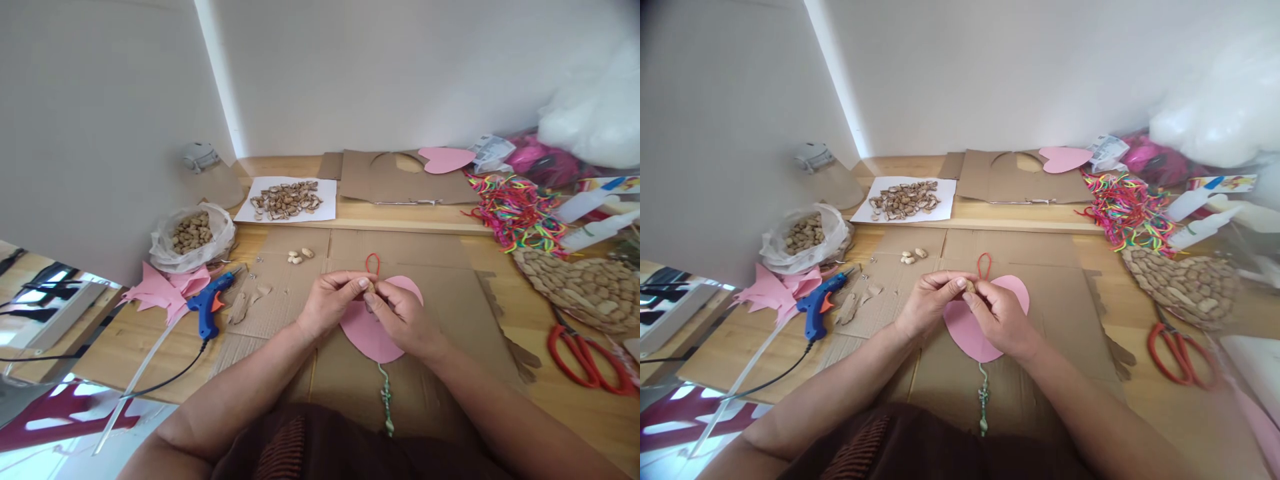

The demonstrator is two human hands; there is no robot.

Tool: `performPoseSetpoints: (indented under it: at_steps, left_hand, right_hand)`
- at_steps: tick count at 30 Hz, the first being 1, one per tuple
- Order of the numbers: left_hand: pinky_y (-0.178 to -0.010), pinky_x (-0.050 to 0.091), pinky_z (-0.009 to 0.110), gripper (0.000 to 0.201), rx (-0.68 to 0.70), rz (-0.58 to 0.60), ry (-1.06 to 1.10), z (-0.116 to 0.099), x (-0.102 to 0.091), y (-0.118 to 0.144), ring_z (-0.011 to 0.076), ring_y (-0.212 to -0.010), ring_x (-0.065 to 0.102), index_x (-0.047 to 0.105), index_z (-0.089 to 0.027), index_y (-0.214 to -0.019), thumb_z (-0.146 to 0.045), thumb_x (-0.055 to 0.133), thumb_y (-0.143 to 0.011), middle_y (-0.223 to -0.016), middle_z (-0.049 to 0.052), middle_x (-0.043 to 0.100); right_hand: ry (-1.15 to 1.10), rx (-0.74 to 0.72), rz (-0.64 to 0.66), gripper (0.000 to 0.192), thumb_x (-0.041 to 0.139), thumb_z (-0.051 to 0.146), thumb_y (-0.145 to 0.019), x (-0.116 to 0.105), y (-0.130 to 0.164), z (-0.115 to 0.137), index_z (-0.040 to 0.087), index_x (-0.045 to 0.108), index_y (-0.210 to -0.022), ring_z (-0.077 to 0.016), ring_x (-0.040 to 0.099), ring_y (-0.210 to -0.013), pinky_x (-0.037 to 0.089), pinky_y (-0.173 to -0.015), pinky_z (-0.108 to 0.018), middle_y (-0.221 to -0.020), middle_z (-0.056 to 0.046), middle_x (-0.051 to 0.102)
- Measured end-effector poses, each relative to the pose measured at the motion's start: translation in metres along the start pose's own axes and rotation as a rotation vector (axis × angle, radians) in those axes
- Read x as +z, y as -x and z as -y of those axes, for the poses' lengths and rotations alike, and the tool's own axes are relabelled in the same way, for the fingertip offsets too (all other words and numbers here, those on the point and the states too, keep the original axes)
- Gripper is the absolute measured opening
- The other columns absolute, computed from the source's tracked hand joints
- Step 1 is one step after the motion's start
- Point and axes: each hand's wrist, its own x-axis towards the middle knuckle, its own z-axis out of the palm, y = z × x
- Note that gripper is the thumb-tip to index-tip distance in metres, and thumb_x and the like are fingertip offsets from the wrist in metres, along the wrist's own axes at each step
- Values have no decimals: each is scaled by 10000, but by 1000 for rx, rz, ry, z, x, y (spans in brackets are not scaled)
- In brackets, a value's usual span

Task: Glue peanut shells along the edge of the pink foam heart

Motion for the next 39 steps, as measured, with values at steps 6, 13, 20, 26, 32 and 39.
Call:
performPoseSetpoints:
  at_steps: [6,13,20,26,32,39]
  left_hand:
    - [-869,507,285,559,-73,186,-136,-4,-7,1,135,-858,655,730,-197,-1219,-337,890,-702,-969,45,746]
    - [-853,485,304,446,56,155,-265,1,-7,2,158,-871,621,765,-185,-1159,-382,833,-765,-953,62,712]
    - [-815,492,304,403,126,109,-345,0,-1,6,158,-829,598,787,-192,-1104,-411,821,-768,-881,50,668]
    - [-838,532,307,444,-3,165,-100,-6,-4,2,156,-846,668,751,-188,-1108,-334,880,-708,-963,57,741]
    - [-691,549,324,295,-51,293,160,-4,-7,-3,162,-643,668,667,-140,-960,-322,822,-788,-733,28,685]
    - [-641,506,297,335,-10,242,-39,-2,-9,-1,139,-615,625,654,-154,-952,-410,806,-798,-740,14,661]
  right_hand:
    - [49,-22,-24,308,515,360,-995,-2,2,0,199,527,-732,-135,412,-608,340,-564,-278,-647,26,448]
    - [95,-3,-59,310,501,346,-985,1,6,3,212,489,-705,-146,467,-634,374,-584,-281,-662,4,518]
    - [135,-10,-97,318,511,337,-974,2,8,4,219,465,-682,-164,535,-681,395,-603,-290,-684,-12,569]
    - [43,-77,-98,293,513,327,-1000,2,6,-1,208,533,-733,-136,464,-598,384,-582,-285,-632,24,493]
    - [-273,36,37,322,529,386,-1021,-1,0,-10,194,609,-775,-114,524,-566,443,-550,-255,-648,18,569]
    - [-439,231,193,301,685,452,-920,-8,-4,-8,163,684,-834,-117,601,-580,512,-573,-258,-701,-19,670]
